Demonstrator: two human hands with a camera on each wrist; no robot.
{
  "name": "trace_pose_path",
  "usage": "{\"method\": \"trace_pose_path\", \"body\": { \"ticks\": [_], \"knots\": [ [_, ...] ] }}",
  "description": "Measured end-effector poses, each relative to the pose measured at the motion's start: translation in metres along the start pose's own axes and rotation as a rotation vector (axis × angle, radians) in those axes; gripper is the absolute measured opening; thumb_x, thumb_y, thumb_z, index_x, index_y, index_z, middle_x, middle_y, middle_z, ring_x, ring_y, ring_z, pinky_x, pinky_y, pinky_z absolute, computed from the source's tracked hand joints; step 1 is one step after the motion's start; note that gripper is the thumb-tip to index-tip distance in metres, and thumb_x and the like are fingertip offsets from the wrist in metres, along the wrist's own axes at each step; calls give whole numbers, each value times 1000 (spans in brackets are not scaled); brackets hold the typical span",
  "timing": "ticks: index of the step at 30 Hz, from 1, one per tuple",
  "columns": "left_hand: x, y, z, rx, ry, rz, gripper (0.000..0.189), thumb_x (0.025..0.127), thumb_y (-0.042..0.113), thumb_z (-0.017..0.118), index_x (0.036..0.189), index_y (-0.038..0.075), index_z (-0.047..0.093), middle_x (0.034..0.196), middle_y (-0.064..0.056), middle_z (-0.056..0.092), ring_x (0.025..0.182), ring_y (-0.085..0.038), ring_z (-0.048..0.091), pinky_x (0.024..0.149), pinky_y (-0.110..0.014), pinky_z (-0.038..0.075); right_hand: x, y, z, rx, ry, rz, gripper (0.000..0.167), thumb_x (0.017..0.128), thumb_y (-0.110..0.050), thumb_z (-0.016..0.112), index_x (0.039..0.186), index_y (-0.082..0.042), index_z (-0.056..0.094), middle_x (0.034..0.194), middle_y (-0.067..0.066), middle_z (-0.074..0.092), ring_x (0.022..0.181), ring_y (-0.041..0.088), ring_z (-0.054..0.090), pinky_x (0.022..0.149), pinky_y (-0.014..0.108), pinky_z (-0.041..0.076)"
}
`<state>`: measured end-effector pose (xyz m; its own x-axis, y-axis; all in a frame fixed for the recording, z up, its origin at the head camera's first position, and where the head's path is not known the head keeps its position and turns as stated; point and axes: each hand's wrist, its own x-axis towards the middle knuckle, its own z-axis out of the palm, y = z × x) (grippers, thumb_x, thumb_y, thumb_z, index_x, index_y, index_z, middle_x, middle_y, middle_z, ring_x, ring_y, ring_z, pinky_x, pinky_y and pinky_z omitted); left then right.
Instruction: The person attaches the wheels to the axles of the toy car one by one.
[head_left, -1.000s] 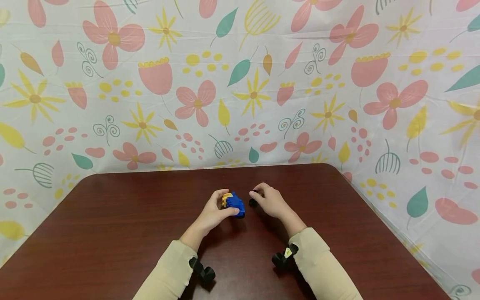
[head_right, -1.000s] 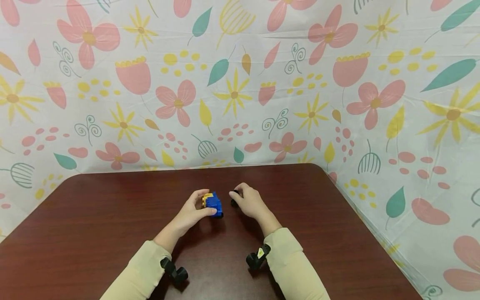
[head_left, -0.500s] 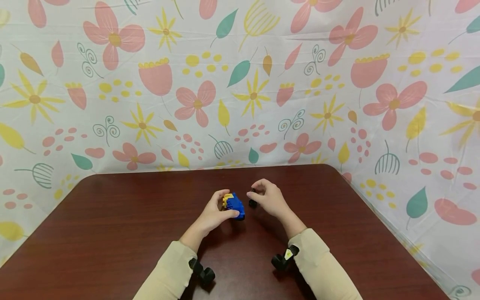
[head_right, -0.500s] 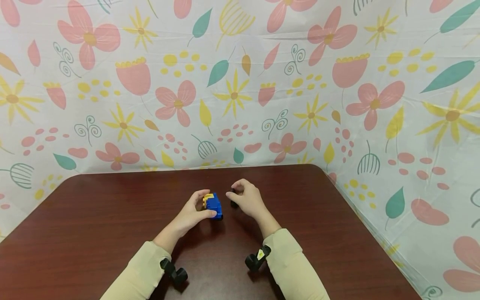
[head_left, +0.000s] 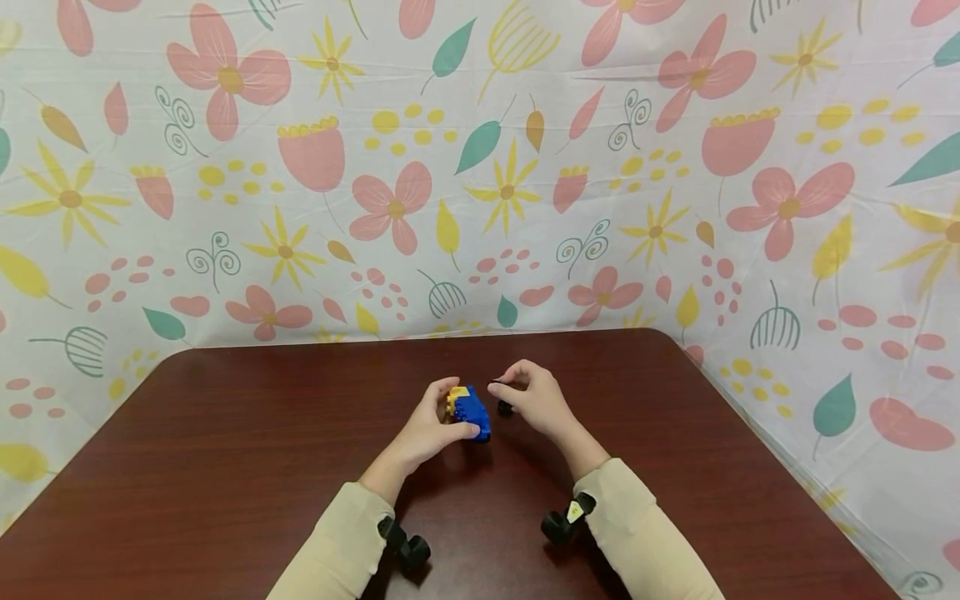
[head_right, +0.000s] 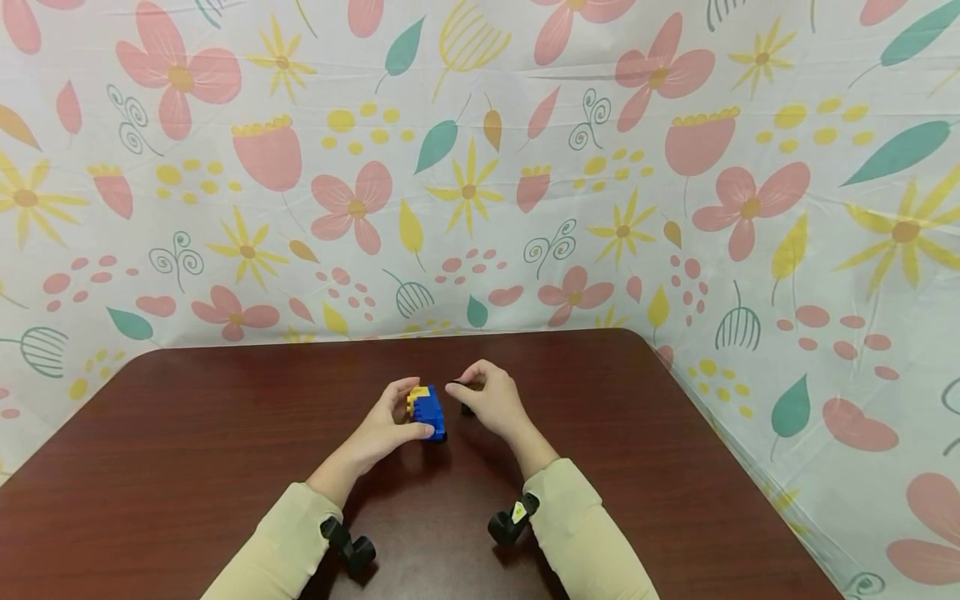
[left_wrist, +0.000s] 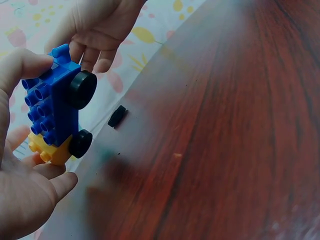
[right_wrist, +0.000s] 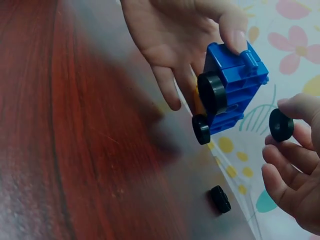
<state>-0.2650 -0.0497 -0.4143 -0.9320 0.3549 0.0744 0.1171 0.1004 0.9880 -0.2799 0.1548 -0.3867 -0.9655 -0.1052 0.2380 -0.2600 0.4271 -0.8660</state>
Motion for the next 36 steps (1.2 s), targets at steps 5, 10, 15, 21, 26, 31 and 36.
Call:
{"method": "trace_pose_path", "body": {
  "ticks": [5,10,15,21,26,31,36],
  "knots": [
    [0,0,2,8,-14,17,87,77,14,76,146,11,22,150,-14,29,132,-31,41,111,-52,28,-2,-3,3,-42,-27,-46,21,86,-29,69,96,-12,62,103,4,69,99,23,62,77,34,51],
    [-1,1,3,6,-20,33,88,77,12,75,146,14,21,152,-15,26,131,-31,42,111,-52,29,-4,-5,6,-48,-78,-70,23,88,-26,67,106,-12,65,108,6,69,101,23,62,77,34,54],
    [0,2,3,-18,-27,47,89,78,10,74,147,14,19,154,-17,21,132,-31,41,112,-52,27,-4,-5,8,-80,-121,-84,23,89,-26,66,107,-12,67,107,4,68,101,21,62,80,34,54],
    [0,1,2,-35,-32,62,90,78,8,74,148,12,17,154,-17,19,134,-31,39,113,-53,25,-4,-5,9,-90,-142,-90,21,89,-26,66,105,-14,68,106,3,68,103,21,63,86,38,53],
    [0,1,2,-27,-28,66,91,78,8,74,148,13,17,154,-16,20,133,-30,40,112,-52,27,-4,-4,10,-89,-149,-104,21,89,-26,66,105,-13,68,106,3,68,101,20,63,85,37,54],
    [0,1,3,7,-37,75,93,77,8,75,149,13,16,154,-18,19,133,-31,40,111,-53,28,-4,-4,11,-69,-119,-106,24,89,-28,65,106,-12,67,105,4,69,97,19,64,81,34,55],
    [-2,3,7,44,-52,92,95,76,9,75,149,13,14,154,-19,18,135,-33,36,111,-54,27,-5,-5,11,-64,-82,-97,24,88,-27,66,108,-13,67,105,4,69,93,18,64,75,30,55]
  ]
}}
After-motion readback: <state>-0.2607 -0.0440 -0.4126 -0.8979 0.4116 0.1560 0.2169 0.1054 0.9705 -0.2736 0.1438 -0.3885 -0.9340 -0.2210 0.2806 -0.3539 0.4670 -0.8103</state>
